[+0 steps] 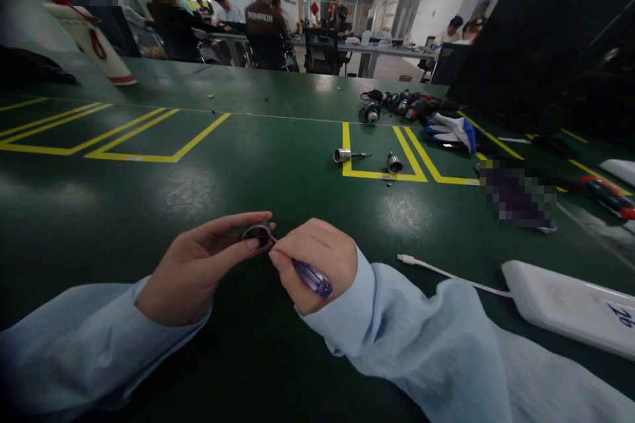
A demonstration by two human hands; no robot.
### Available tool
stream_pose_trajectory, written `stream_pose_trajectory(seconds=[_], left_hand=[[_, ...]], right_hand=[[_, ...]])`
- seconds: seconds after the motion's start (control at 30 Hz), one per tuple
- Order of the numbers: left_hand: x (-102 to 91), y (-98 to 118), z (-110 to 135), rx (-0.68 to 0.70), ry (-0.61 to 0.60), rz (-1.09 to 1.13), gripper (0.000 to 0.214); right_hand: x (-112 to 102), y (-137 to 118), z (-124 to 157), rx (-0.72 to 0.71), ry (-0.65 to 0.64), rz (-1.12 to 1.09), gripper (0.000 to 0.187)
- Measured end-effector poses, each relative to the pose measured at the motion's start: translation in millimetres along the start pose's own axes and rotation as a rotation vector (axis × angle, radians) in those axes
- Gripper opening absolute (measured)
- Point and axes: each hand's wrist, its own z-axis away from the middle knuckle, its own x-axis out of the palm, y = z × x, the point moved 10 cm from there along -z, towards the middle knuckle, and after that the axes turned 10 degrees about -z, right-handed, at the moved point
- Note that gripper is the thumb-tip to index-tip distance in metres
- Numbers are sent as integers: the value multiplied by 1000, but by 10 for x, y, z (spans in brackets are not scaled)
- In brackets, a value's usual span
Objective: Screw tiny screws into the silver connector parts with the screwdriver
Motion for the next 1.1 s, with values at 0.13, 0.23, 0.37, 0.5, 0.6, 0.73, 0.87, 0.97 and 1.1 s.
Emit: stream_pose_trajectory(seconds=[0.13, 0.23, 0.37, 0.5, 0.6, 0.73, 0.87, 0.97, 1.1], left_hand=[[7, 22, 1, -3, -1, -33, 33], [7, 45, -5, 8, -3, -58, 34], [7, 57, -2, 26, -8, -77, 35], [16, 75, 15, 42, -16, -93, 34], [29, 85, 24, 49, -29, -106, 34], [30, 77, 29, 48, -30, -112, 35], [32, 79, 36, 57, -33, -105, 34], [30, 96, 39, 66, -31, -104, 34], [25, 122, 41, 74, -20, -125, 33]], right_hand=[[52, -87, 15, -82, -50, 31, 8], [37, -92, 5, -47, -38, 17, 9], [4, -60, -7, 45, -7, -8, 12], [15, -55, 6, 54, -7, -6, 10], [18, -20, 9, 75, -3, -23, 11], [24, 99, 13, 162, 5, -85, 14], [-37, 192, 41, 220, 83, -137, 16], [-56, 207, 60, 243, 93, -149, 17], [-99, 177, 63, 218, 120, -131, 17]])
